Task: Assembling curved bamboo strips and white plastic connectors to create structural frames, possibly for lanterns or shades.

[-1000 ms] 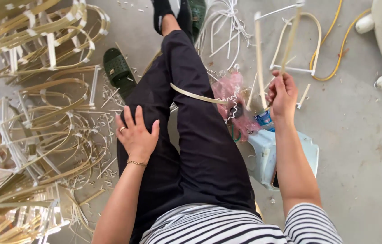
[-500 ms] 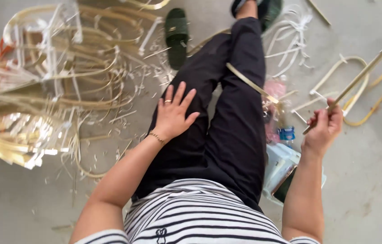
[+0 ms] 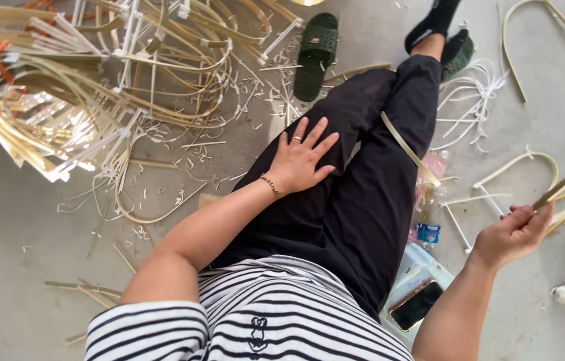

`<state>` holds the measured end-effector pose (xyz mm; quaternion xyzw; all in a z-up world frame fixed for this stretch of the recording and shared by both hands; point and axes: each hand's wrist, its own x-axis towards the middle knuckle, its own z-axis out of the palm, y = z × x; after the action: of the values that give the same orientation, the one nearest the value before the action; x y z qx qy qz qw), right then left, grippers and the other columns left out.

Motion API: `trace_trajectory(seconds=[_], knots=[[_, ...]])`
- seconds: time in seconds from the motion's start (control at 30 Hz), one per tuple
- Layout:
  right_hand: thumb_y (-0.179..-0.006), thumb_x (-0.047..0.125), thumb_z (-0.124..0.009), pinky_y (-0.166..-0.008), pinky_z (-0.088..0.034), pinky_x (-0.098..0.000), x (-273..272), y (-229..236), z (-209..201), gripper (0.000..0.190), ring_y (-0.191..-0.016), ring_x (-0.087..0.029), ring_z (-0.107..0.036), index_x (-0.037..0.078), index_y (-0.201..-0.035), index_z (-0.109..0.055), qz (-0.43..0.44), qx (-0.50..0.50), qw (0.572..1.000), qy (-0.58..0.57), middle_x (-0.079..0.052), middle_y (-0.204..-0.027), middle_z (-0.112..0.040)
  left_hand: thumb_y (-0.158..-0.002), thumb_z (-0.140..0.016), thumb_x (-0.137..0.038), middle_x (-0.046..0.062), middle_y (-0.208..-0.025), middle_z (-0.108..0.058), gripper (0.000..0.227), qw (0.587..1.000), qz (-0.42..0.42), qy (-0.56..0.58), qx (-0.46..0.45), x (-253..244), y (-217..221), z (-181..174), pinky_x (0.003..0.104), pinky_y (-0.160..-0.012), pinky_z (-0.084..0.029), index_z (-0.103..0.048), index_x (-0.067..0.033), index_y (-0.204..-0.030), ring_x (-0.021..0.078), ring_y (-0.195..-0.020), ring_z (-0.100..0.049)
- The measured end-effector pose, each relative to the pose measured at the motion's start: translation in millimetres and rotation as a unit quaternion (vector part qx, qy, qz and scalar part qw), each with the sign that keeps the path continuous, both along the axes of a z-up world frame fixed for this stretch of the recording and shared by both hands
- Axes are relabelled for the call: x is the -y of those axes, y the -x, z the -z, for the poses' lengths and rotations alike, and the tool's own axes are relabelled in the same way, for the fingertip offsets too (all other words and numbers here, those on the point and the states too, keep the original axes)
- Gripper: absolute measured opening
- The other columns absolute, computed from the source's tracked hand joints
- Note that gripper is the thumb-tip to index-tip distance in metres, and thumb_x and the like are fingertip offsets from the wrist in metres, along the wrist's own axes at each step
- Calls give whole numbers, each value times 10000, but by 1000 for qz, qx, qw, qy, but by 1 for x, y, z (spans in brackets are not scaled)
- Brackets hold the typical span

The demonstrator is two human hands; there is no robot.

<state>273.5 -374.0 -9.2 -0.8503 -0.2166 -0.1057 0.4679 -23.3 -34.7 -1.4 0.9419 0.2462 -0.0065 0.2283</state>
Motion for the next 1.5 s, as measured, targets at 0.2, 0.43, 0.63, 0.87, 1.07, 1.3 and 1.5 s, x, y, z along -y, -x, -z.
trace_trajectory(seconds=[0.2,0.43,0.63,0.87,1.07,1.3,1.5], knots=[[-1037,257,-723,-933,-554,-413,9,-21,45,582,-1128,-335,-664,-100,-1447,-516,-83,227,891,384,-206,-1275,-654,-917,-632,-564,92,-1681,-181,736,1000,-4,11,11,-1,0,2,733,-1085,-287,-383,-286,-1552,447,-1516,-189],[-1055,175,-644,-825,-517,-269,-78,90,-59,398,-1010,-167,-639,5,-1414,-618,-207,-155,949,183,-135,-1202,-665,-929,-615,-565,83,-1667,-248,693,999,-19,-5,33,-8,21,16,690,-1135,-293,-423,-283,-1532,415,-1521,-220],[-1009,181,-617,-575,-433,-234,-58,100,-26,268,-648,-77,-539,42,-1216,-716,-292,-421,834,204,-38,-841,-685,-1003,-617,-455,216,-1489,-534,620,941,-208,182,197,-37,150,117,469,-1175,-381,-522,-38,-1451,392,-1425,-461],[-997,327,-602,-476,-469,-313,-63,91,-14,378,-488,-152,-558,-16,-1051,-751,-229,-550,712,372,-101,-673,-674,-979,-572,-545,193,-1181,-730,564,809,-414,414,-61,-2,264,158,410,-974,-513,-724,-27,-1142,307,-1107,-679],[-1027,378,-583,-453,-457,-326,-92,91,-25,441,-446,-178,-528,-33,-935,-713,-173,-543,715,405,-108,-627,-631,-1072,-490,-499,206,-1159,-717,543,768,-461,425,131,-3,289,290,411,-961,-488,-711,-8,-1138,314,-1103,-651],[-1044,390,-563,-422,-439,-314,-86,88,-23,449,-419,-164,-513,-17,-901,-690,-175,-546,742,347,-94,-607,-619,-770,-619,-248,159,-1389,-606,315,860,-468,24,-201,24,374,295,585,-993,-416,-810,-127,-989,407,-1271,-566],[-1046,408,-553,-407,-428,-324,-93,86,-20,460,-423,-170,-521,-5,-893,-685,-167,-534,744,366,-97,-595,-613,-1013,-540,-274,51,-1231,-699,258,915,-328,150,-181,12,331,221,499,-1070,-473,-757,-175,-1113,271,-1180,-670]])
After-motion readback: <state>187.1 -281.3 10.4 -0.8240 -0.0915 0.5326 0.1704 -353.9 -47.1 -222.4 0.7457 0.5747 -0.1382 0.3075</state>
